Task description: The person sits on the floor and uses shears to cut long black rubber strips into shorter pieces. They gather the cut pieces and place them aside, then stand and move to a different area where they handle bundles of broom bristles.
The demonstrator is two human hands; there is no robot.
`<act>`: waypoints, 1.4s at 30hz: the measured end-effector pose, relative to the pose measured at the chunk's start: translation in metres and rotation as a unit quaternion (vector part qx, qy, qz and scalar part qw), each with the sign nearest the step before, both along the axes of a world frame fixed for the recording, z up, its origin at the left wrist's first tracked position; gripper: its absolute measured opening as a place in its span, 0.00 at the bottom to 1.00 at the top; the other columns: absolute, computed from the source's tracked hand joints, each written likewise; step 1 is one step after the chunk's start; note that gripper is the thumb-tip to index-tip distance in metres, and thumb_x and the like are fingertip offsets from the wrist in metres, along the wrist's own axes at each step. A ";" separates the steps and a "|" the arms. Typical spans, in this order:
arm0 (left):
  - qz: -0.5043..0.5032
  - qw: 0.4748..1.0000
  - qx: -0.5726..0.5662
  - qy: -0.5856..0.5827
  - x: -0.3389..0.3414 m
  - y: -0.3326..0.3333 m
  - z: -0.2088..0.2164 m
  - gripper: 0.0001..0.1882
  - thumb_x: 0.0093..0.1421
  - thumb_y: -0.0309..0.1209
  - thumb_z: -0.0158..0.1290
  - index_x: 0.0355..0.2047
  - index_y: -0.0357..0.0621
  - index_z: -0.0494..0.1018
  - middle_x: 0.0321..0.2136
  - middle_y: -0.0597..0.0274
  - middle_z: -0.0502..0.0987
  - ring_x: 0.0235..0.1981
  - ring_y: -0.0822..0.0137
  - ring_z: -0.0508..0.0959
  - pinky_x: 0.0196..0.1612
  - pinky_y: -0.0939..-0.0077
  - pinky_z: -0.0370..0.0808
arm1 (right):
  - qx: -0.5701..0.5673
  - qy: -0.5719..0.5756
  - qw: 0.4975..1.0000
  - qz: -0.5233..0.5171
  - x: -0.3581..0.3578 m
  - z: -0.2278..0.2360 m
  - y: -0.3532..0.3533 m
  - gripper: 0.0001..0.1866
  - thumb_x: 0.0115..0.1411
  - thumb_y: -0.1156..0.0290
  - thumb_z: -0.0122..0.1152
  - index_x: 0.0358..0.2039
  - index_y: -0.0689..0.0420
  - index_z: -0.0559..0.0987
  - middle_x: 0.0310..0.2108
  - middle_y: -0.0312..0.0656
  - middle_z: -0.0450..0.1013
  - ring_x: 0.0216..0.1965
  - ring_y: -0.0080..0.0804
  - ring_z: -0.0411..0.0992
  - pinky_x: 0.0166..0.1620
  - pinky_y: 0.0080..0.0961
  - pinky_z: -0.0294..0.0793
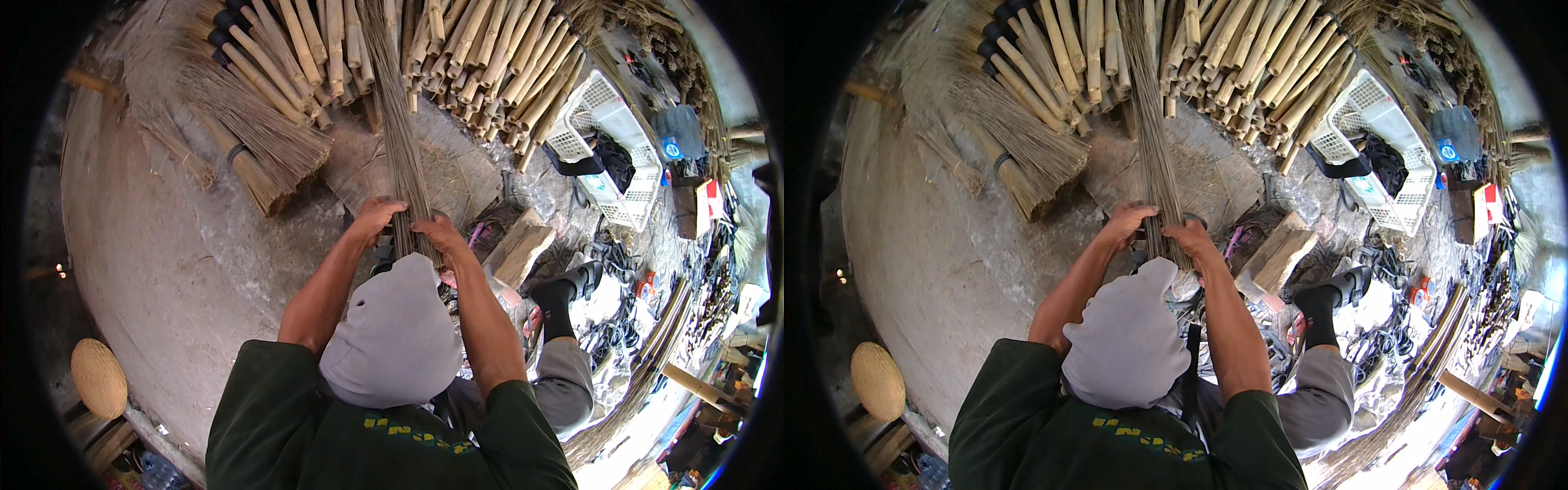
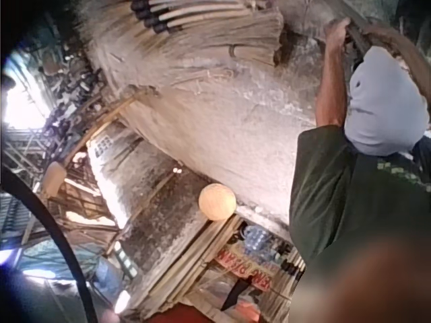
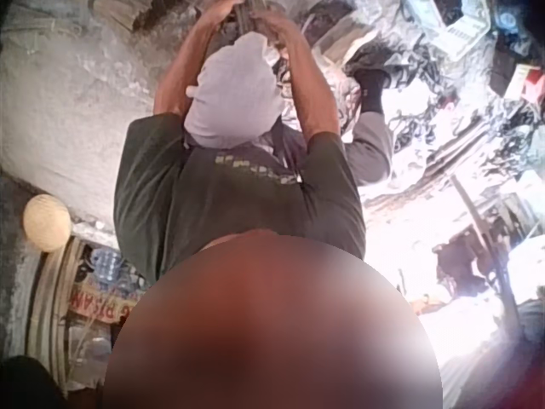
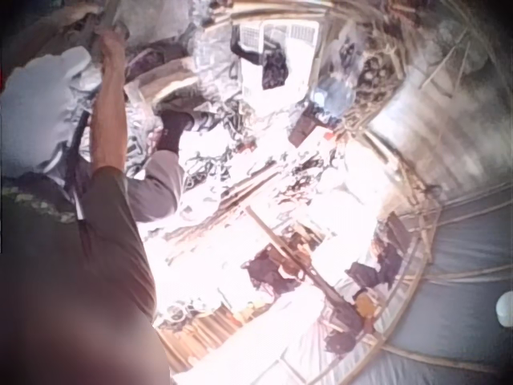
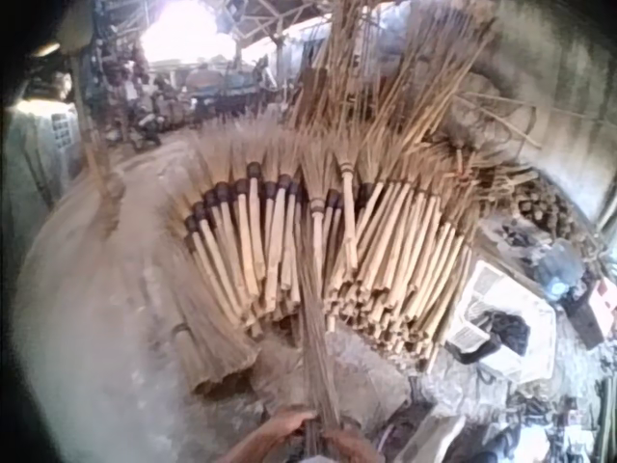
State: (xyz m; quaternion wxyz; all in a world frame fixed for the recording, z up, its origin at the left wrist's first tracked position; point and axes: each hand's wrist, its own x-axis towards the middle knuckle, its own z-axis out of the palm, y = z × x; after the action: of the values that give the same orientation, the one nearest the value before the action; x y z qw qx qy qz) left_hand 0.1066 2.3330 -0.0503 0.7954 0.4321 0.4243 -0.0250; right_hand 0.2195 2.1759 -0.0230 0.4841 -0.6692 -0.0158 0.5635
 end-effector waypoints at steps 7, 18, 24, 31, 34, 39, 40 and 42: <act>0.037 0.992 0.117 0.005 0.003 -0.018 -0.029 0.12 0.64 0.34 0.58 0.41 0.39 0.81 0.27 0.62 0.81 0.25 0.66 0.79 0.31 0.65 0.78 | 0.009 -0.111 0.993 0.047 -0.001 -0.016 0.004 0.17 0.53 0.66 0.64 0.38 0.66 0.82 0.30 0.42 0.78 0.31 0.32 0.75 0.37 0.34 0.74; 0.133 0.911 0.390 0.009 -0.028 -0.038 -0.002 0.28 0.74 0.49 0.41 0.39 0.31 0.71 0.35 0.32 0.76 0.40 0.34 0.78 0.43 0.50 0.72 | 0.037 -0.336 0.938 0.071 -0.008 0.031 -0.032 0.16 0.61 0.62 0.67 0.29 0.63 0.77 0.21 0.37 0.72 0.23 0.27 0.68 0.28 0.32 0.68; 0.311 0.779 0.540 0.066 -0.098 0.021 0.027 0.25 0.75 0.49 0.40 0.41 0.36 0.70 0.30 0.51 0.74 0.33 0.54 0.74 0.40 0.60 0.71 | 0.132 -0.232 0.956 -0.118 0.002 0.054 -0.078 0.09 0.65 0.69 0.65 0.33 0.54 0.73 0.19 0.27 0.65 0.18 0.15 0.63 0.21 0.18 0.62; 0.557 0.715 0.422 0.013 -0.154 0.142 0.042 0.22 0.77 0.46 0.37 0.33 0.42 0.65 0.24 0.66 0.65 0.23 0.70 0.65 0.28 0.70 0.65 | 0.109 -0.265 0.944 -0.162 0.008 0.063 -0.095 0.08 0.65 0.67 0.64 0.33 0.53 0.73 0.18 0.28 0.65 0.17 0.18 0.63 0.21 0.20 0.63; 0.524 0.773 0.357 0.024 -0.147 0.180 0.025 0.22 0.77 0.47 0.36 0.33 0.44 0.66 0.23 0.65 0.64 0.20 0.70 0.66 0.25 0.70 0.68 | 0.098 -0.217 0.951 -0.196 0.006 0.059 -0.102 0.09 0.64 0.66 0.65 0.33 0.52 0.73 0.18 0.29 0.66 0.17 0.21 0.64 0.21 0.21 0.65; 0.263 0.906 0.228 0.241 -0.121 0.211 0.000 0.26 0.73 0.52 0.42 0.46 0.38 0.72 0.35 0.51 0.74 0.34 0.53 0.75 0.38 0.55 0.75 | 0.163 -0.120 0.965 -0.167 -0.004 0.046 -0.107 0.10 0.62 0.65 0.67 0.33 0.50 0.73 0.19 0.31 0.67 0.18 0.22 0.66 0.20 0.23 0.66; 0.168 0.892 0.299 0.293 -0.116 0.212 0.003 0.28 0.71 0.53 0.44 0.47 0.37 0.74 0.40 0.48 0.75 0.39 0.48 0.75 0.42 0.53 0.75 | 0.119 -0.108 0.971 -0.177 -0.005 0.045 -0.107 0.10 0.62 0.65 0.67 0.33 0.51 0.73 0.19 0.31 0.66 0.18 0.23 0.66 0.20 0.24 0.66; 0.004 0.828 0.430 0.359 -0.110 0.208 0.019 0.30 0.69 0.54 0.47 0.50 0.35 0.76 0.49 0.42 0.77 0.49 0.39 0.76 0.50 0.50 0.74 | 0.088 -0.090 0.978 -0.165 -0.008 0.047 -0.108 0.10 0.62 0.65 0.67 0.33 0.52 0.74 0.19 0.31 0.67 0.18 0.23 0.66 0.21 0.24 0.67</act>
State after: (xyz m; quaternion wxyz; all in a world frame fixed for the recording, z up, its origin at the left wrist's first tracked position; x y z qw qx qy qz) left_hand -0.0036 2.5414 -0.0316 0.3204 0.6892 0.6499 0.0099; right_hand 0.2114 2.0684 0.0244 0.6239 -0.6653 0.0017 0.4099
